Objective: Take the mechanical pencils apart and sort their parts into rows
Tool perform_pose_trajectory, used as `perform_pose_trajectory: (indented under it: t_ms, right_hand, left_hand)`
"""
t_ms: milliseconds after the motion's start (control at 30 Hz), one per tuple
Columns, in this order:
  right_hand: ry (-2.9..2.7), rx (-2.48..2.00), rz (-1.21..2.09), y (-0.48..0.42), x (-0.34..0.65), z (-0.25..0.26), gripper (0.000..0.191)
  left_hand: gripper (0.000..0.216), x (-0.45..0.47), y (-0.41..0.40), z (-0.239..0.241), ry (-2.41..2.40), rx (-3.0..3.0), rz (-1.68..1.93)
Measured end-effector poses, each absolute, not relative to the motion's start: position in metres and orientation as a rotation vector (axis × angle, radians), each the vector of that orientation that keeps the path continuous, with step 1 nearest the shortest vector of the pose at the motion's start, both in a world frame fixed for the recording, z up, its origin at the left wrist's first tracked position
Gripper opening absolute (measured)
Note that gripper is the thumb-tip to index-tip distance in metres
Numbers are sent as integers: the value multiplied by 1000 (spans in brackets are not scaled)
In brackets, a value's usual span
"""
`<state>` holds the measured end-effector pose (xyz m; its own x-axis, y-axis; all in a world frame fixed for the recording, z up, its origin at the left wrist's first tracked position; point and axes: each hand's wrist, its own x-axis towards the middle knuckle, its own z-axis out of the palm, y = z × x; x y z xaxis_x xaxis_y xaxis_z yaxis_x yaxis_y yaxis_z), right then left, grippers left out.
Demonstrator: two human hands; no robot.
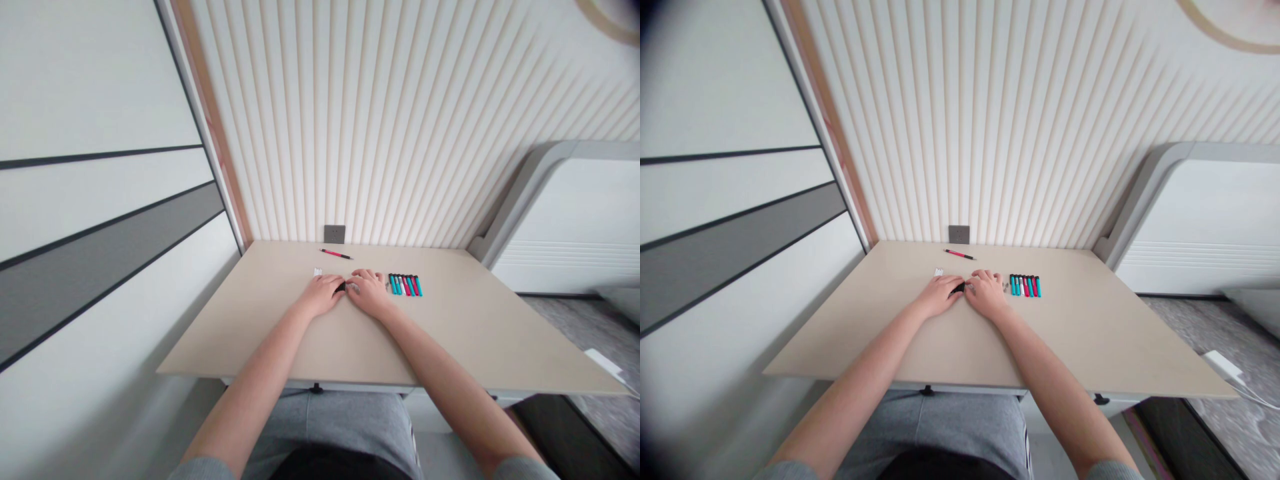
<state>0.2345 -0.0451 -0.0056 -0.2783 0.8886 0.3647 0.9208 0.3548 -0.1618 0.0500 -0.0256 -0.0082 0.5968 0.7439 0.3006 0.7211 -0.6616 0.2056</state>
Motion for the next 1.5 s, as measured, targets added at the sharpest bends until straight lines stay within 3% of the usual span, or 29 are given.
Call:
perform_pose_trajectory:
  t_ms: [1500]
  right_hand:
    - [-2184, -1569, -31, -41, 251, -9, 24]
  left_hand:
    - [33, 49, -21, -14, 1254, 2765, 599]
